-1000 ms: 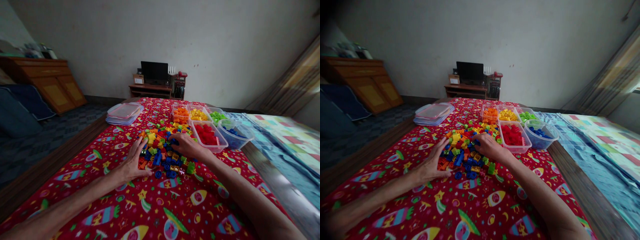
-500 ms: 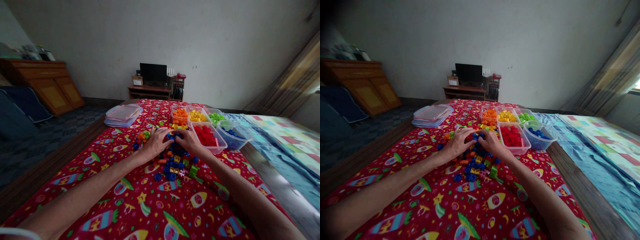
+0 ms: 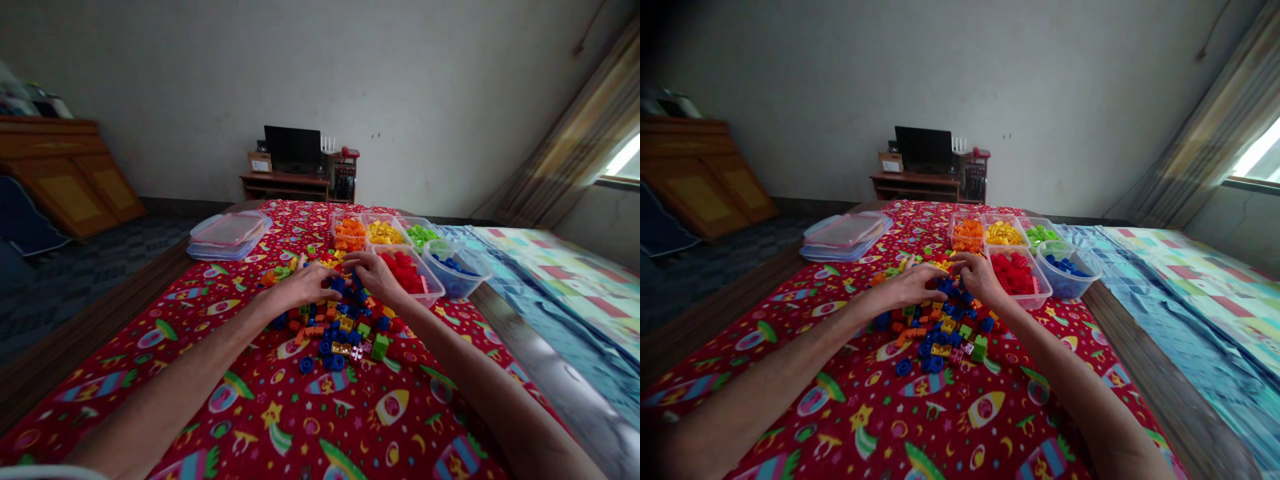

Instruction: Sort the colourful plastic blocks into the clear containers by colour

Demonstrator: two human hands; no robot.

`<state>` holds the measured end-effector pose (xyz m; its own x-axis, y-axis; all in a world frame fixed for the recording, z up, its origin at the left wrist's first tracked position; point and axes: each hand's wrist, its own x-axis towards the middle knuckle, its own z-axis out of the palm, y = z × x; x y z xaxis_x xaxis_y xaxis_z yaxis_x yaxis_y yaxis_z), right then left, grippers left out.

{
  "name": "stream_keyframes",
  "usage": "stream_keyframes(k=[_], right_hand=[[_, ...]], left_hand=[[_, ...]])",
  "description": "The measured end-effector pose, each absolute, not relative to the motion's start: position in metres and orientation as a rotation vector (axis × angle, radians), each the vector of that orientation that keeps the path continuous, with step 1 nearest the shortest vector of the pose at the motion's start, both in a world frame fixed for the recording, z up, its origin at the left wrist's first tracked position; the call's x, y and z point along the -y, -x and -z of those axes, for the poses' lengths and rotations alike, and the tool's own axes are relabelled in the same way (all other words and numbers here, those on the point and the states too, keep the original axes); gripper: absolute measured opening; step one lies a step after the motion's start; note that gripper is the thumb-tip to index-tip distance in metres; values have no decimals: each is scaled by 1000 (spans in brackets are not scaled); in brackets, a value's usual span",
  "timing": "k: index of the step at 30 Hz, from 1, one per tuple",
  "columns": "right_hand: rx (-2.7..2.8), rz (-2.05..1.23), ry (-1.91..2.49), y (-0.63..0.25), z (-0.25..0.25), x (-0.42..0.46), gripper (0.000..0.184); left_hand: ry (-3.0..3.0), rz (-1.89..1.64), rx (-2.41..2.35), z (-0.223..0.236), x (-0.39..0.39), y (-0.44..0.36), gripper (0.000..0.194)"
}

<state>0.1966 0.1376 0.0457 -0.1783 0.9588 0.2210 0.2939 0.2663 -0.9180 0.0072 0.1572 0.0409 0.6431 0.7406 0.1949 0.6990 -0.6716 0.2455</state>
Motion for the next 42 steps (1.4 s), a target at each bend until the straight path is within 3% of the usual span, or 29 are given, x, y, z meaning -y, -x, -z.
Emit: stream_keyframes(k=[5,9,15,19,22,26,30,34,37,42], right_hand=[[1762,-781,1242,-203,-52,-136,41],[1963,-535,1243,-205,-59,-130,27],[2474,-163,1211,-199,-54,-114,42],[2534,-113,1216,-198,-41,-115,41],[2494,-79,1289,-202,-37,-121,39],[2422,-138,1400,-202,-46,-121,21],[2132,-294,1451,-198,-62,-119,18],[1789,-825,1359,-193,-64,-120,15],[1729,-1110,1168,-187,-56,-119,26],[1726,-907,1152,-195,-59,-126,18]], left_hand=[[-2706,-614,-1198,-40,-158,-6,16],[-2672,-687,-1215,-44,-158,-1,11],[-2706,-694,-1246,-41,-157,1,27],[-2730,-592,-1081,-32,-154,-6,47],[-2721,-612,-1124,-29,-152,-11,50],[-2637,-758,-1193,-35,-151,-12,46],[-2364,-961,-1165,-46,-150,-10,41],[-2082,-1018,-1033,-49,-149,-13,43],[-2021,-1019,-1013,-49,-144,-18,46],[-2297,-1101,-1092,-61,-134,-20,43]])
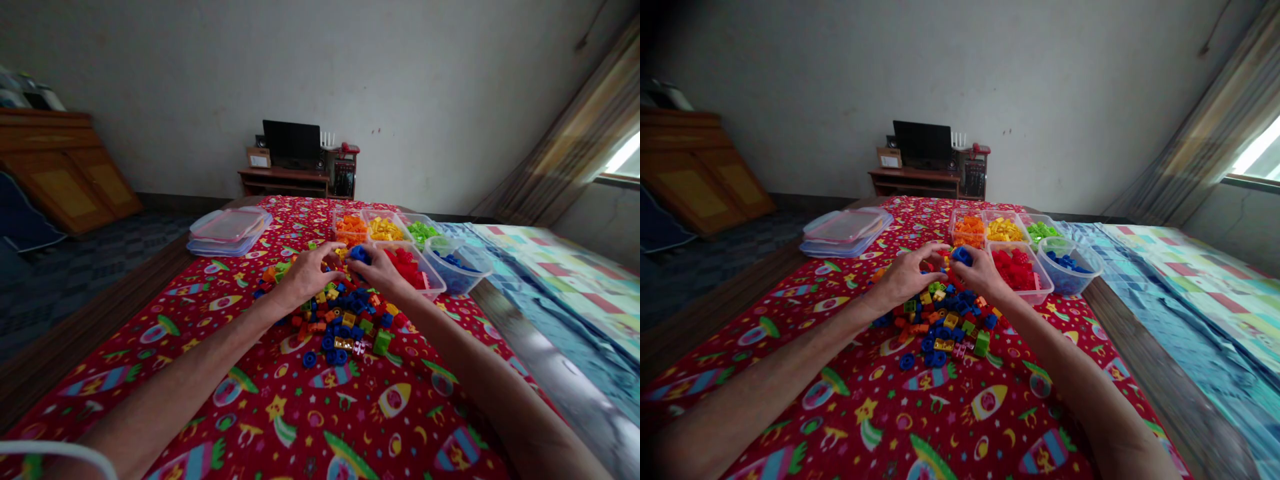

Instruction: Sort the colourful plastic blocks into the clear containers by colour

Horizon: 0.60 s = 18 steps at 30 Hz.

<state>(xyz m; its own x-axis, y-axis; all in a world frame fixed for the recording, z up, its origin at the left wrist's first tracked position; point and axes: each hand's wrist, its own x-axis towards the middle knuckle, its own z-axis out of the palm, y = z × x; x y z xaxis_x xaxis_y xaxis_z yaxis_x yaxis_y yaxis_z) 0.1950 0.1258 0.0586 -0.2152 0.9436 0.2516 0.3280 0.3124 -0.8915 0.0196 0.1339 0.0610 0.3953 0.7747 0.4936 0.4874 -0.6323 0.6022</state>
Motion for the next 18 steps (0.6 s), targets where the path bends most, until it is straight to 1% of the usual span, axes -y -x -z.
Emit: stream_keyframes(k=[2,4,6,8,10,13,18], right_hand=[[1701,-624,1217,-212,-71,-131,15],[1667,-279,1286,-238,-88,-135,18],[1609,10,1380,-270,-103,-138,22],[1537,201,1512,-305,-110,-141,24],[1487,282,1663,-337,-109,-145,24],[1432,289,1860,-374,-96,-152,23],[1497,207,1936,-389,-85,-160,25]], left_hand=[[-2391,-1118,-1108,-69,-135,-13,30],[-2440,-1140,-1153,-78,-139,-1,19],[-2434,-1124,-1233,-84,-146,15,21],[-2420,-1077,-1314,-86,-154,33,27],[-2465,-1007,-1373,-84,-163,49,31],[-2556,-848,-1424,-74,-175,67,31],[-2621,-519,-1327,-60,-182,72,35]])
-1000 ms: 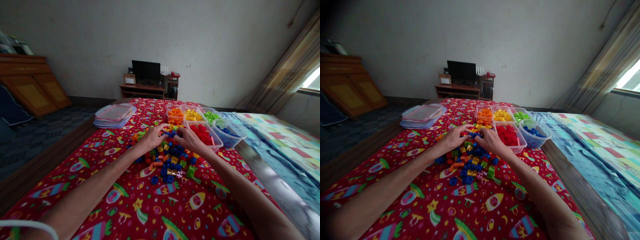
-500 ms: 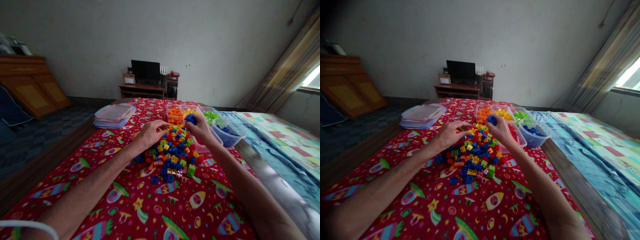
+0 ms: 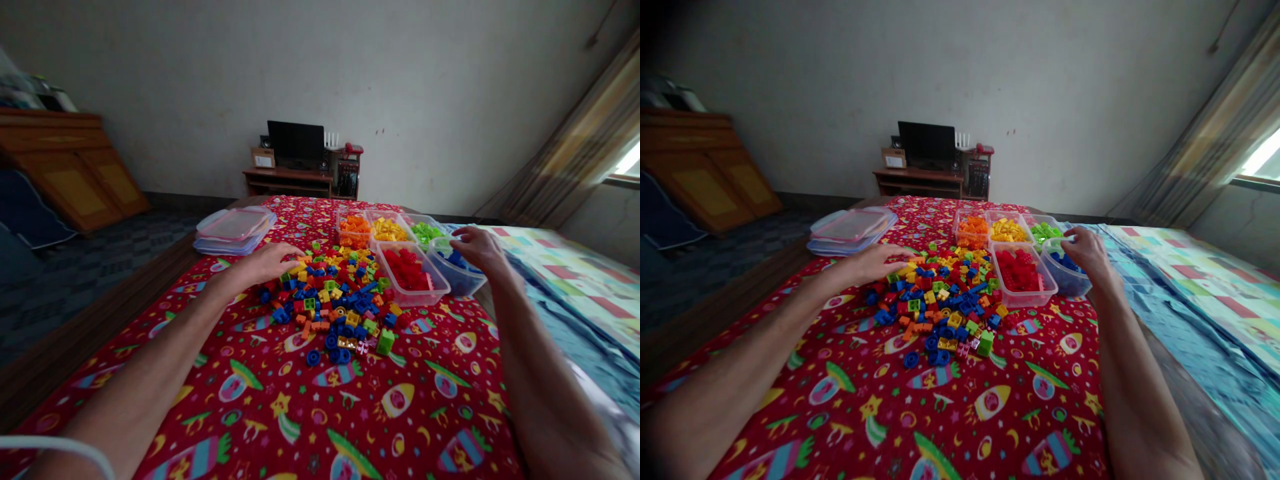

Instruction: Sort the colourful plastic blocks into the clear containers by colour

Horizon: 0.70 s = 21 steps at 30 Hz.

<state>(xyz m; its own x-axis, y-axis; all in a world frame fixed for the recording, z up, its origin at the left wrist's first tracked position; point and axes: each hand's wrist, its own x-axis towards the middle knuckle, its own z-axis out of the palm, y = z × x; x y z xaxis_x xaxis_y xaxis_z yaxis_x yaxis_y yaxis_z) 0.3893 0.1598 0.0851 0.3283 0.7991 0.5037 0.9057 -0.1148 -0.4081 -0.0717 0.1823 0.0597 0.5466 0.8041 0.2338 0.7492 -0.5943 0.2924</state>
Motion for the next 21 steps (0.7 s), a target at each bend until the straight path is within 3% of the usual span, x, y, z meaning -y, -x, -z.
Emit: stream_keyframes(k=[8,14,21], right_hand=[[1737,273,1622,-317,-109,-136,25],[2474,-139,1338,-240,-103,-102,20],[2853,-230,1167,-211,-63,-91,39]], left_hand=[[-2670,-450,-1297,-56,-175,61,36],[-2804,-530,-1004,-58,-162,37,26],[-2954,-375,-816,-42,-128,-1,25]])
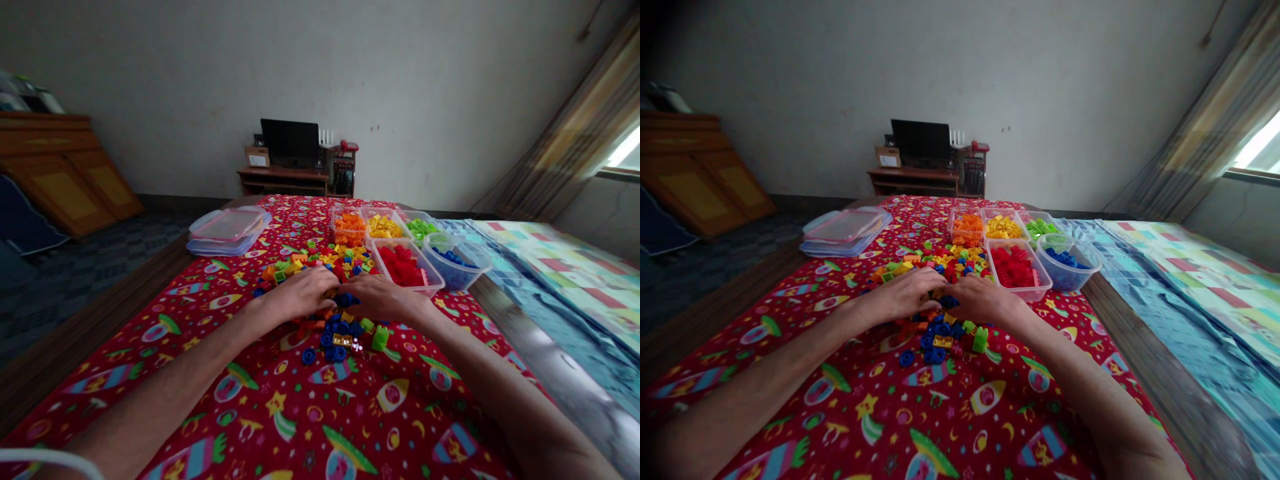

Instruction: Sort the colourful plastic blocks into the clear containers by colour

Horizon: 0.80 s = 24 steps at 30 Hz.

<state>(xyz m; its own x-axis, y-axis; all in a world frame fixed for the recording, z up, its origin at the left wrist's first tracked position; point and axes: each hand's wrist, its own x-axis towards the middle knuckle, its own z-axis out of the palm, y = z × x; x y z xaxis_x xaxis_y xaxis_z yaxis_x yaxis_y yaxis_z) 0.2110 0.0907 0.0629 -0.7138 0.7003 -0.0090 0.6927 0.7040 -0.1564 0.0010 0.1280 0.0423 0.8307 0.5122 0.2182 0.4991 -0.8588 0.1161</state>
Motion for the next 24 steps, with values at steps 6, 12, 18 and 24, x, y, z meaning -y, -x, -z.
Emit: stream_keyframes(k=[6,12,18,24], right_hand=[[2737,-268,1045,-213,-51,-99,34],[2614,-211,1052,-212,-46,-112,24],[2426,-259,1152,-211,-51,-117,26],[2192,-370,1250,-216,-60,-123,27]], left_hand=[[-3037,-264,-1005,-45,-122,-7,12],[-3079,-226,-1160,-47,-127,-2,16],[-3028,-284,-1175,-46,-128,-1,12],[-3002,-382,-1137,-40,-139,4,12]])
